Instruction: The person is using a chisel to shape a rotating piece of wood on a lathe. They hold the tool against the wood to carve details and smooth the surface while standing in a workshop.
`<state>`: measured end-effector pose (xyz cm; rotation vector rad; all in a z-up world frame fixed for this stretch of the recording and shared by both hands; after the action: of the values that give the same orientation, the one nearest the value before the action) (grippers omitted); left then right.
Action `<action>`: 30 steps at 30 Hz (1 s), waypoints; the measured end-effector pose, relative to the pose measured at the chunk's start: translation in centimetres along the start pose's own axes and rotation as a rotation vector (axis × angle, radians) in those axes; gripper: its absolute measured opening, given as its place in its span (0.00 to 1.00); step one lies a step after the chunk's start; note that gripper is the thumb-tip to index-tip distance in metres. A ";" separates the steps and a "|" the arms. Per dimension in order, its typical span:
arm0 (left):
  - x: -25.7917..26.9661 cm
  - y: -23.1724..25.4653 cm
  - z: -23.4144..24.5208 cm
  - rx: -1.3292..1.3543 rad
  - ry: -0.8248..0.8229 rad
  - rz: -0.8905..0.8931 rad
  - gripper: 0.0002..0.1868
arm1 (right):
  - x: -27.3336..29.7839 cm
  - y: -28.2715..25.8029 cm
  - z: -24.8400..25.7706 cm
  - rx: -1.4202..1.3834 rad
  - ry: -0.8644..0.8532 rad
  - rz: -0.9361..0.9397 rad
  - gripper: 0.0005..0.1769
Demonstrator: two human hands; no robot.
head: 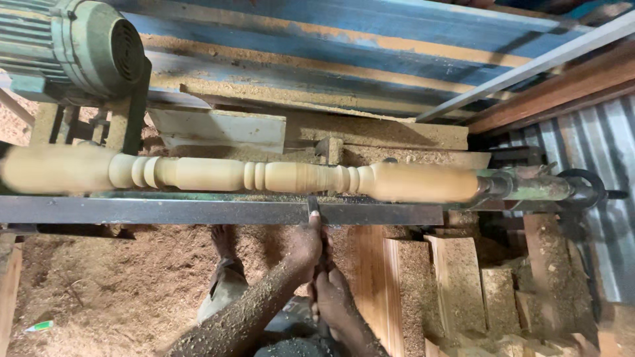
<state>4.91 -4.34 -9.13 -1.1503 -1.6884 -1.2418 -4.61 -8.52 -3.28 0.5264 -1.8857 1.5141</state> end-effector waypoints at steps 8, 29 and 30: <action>-1.2 -1.0 -1.5 0.167 0.098 -0.075 0.27 | -0.7 -1.9 3.8 0.130 -0.149 -0.040 0.20; 0.5 0.5 0.8 -0.157 -0.054 0.082 0.27 | -1.1 2.1 -2.5 -0.134 0.151 0.044 0.15; 0.3 0.6 0.9 -0.181 -0.049 0.071 0.28 | -1.0 1.9 -2.8 -0.150 0.160 0.040 0.14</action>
<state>5.34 -3.37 -8.93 -1.3469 -1.5806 -1.3533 -4.50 -5.48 -4.98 0.2921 -1.8757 1.3826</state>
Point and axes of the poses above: each hand's wrist, its own x-axis away from the middle knuckle, its own z-axis out of the back of the hand, y = z × x, the point moved 10 cm from there along -x, towards the middle knuckle, and after that the axes turned 11 degrees about z, right-handed, at the moved point
